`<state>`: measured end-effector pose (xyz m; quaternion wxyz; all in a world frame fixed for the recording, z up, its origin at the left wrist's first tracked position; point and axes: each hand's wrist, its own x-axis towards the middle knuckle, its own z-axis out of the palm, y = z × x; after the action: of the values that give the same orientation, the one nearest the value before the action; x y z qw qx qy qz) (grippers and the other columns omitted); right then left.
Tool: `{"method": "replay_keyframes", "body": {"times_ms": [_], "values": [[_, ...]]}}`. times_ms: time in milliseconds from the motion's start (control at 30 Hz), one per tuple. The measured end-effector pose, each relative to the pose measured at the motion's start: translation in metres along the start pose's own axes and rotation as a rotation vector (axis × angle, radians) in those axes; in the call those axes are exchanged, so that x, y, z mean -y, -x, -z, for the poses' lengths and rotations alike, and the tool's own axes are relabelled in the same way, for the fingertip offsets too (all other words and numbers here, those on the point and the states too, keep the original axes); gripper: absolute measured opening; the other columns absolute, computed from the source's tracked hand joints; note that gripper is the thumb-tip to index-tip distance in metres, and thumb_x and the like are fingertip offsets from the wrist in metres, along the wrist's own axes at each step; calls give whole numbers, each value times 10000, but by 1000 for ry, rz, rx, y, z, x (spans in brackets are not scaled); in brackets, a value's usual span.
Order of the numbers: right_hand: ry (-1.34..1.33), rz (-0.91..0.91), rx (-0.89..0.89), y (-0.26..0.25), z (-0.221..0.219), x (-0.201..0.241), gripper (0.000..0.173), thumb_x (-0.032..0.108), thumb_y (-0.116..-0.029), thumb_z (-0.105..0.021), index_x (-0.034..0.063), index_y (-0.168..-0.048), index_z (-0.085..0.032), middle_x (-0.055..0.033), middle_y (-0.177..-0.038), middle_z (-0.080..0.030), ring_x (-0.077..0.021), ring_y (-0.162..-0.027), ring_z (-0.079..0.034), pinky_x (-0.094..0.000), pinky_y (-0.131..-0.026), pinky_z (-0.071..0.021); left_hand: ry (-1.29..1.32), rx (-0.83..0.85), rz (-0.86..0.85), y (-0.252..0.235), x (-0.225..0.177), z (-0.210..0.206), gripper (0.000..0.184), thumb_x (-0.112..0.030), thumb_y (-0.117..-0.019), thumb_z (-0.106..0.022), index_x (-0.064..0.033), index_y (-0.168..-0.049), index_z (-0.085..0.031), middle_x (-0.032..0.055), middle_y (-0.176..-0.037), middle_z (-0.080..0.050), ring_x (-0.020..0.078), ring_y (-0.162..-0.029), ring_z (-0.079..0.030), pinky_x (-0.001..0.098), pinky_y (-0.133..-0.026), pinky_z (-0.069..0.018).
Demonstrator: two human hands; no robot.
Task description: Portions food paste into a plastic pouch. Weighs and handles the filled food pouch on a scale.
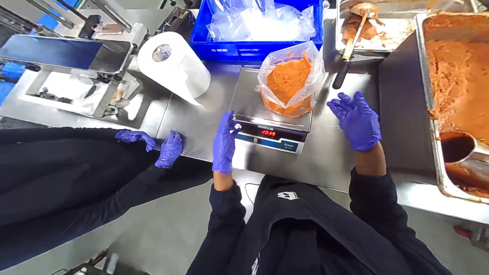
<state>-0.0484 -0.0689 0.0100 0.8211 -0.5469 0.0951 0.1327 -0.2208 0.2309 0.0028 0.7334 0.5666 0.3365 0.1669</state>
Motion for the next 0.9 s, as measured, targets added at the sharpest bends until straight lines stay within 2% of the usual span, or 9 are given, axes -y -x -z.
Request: {"method": "replay_keyframes", "body": {"times_ms": [200,267,333,433,533,667,800,833,900], "values": [[64,-61,47,3,-17,-13,376,241,-1135,-316,-12,-1315,-528,-82,-1148,-679,-162,-991,-708,-323,-918,-586,30,-27,9,3,1,-10,466,-319,-1123,-266,-20,-1341,-549,73,-1247,-619,142,-1096,-612,327,-947,-509],[108,31,76,0,-26,-9,362,212,-1127,-336,-13,-1312,-550,-68,-1094,-697,-145,-977,-703,-313,-921,-577,-32,52,-44,-8,-19,-25,545,-370,-1123,-222,-8,-1407,-514,113,-1380,-573,179,-1209,-584,356,-1012,-486],[127,123,220,2,-35,6,403,224,-1120,-288,12,-1334,-557,-48,-1104,-708,-143,-1011,-701,-326,-960,-570,-95,154,-83,-22,-43,-42,612,-461,-1108,-213,-46,-1429,-528,88,-1386,-600,178,-1230,-598,379,-1036,-491],[50,65,366,5,-77,31,328,236,-1120,-323,93,-1244,-590,4,-1026,-711,-109,-949,-698,-309,-907,-585,-111,384,-17,-39,-85,-71,604,-576,-1072,-298,-119,-1294,-625,14,-1091,-694,108,-931,-664,302,-835,-555],[46,21,342,14,-128,42,257,262,-1115,-413,111,-1219,-593,11,-989,-680,-88,-890,-672,-281,-844,-582,23,526,121,-50,-106,-80,467,-511,-1076,-344,-142,-1162,-618,11,-929,-659,107,-804,-642,281,-727,-554],[129,32,494,34,-180,60,271,313,-1105,-423,163,-1207,-625,45,-1010,-685,-60,-926,-660,-256,-862,-563,146,453,66,-52,-140,-48,619,-599,-1052,-266,-131,-1026,-671,6,-831,-687,80,-697,-648,235,-608,-542],[67,58,650,49,-246,59,301,314,-1107,-401,220,-985,-659,102,-756,-642,16,-669,-599,-153,-643,-523,362,430,-20,-54,-175,18,658,-596,-1043,-260,-92,-948,-671,30,-758,-675,85,-616,-629,220,-553,-533],[41,50,709,50,-263,54,321,288,-1111,-377,195,-993,-661,88,-752,-644,7,-649,-592,-157,-630,-521,423,421,-49,-54,-181,39,655,-591,-1043,-258,-84,-983,-668,40,-784,-679,96,-652,-643,236,-586,-550],[40,15,822,47,-296,37,321,260,-1112,-354,142,-1137,-651,55,-878,-673,-21,-729,-621,-188,-691,-546,502,353,-125,-52,-188,73,638,-563,-1055,-231,-80,-1022,-647,50,-814,-691,117,-714,-679,277,-656,-591]]}}
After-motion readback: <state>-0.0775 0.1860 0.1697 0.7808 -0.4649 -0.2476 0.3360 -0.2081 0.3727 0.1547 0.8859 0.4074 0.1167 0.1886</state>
